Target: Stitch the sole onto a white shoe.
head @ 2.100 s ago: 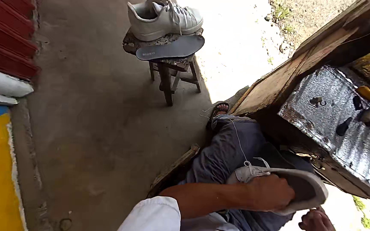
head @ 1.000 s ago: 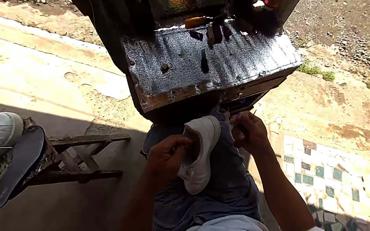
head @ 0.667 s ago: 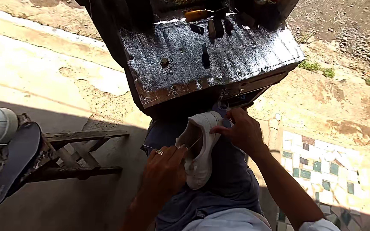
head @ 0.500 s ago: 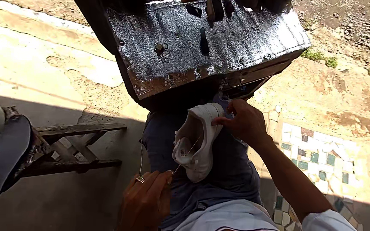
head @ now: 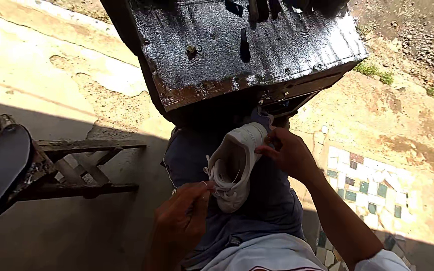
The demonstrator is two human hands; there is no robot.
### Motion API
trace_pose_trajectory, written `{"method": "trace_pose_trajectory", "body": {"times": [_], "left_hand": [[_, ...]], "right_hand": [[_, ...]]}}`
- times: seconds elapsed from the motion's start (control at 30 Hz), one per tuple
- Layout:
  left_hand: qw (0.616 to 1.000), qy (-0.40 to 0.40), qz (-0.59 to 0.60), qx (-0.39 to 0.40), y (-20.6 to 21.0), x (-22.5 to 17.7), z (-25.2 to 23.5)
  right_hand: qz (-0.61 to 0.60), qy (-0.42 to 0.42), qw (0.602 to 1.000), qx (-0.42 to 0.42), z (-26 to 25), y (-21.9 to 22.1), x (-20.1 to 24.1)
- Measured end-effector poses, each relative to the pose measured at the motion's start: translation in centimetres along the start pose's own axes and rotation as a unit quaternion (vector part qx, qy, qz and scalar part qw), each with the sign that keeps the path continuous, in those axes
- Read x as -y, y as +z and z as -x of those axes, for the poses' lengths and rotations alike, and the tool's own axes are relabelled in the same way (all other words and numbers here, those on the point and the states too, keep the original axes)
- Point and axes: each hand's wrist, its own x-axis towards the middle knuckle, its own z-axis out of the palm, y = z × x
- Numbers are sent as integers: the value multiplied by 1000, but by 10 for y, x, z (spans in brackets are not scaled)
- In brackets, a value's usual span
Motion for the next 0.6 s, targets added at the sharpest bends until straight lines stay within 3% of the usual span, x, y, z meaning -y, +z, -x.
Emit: {"method": "trace_pose_trajectory", "body": {"times": [0.07,0.17,0.27,0.33,0.5,0.6], "left_hand": [[989,-85,95,77,22,-11,-41],[951,-196,139,193,61,-3,-82],[941,-196,166,220,70,1,-91],[939,-191,176,226,69,0,-88],[936,-194,191,224,69,0,-86],[939,-180,199,217,69,3,-84]], "right_hand": [[-68,6,998,16,6,0,-7],[-237,29,970,37,7,-12,-24],[-315,55,945,-65,-4,-28,-46],[-318,36,943,-86,-18,-32,-55],[-307,-41,946,95,-57,-22,-44],[-266,-87,952,124,-69,-15,-35]]}}
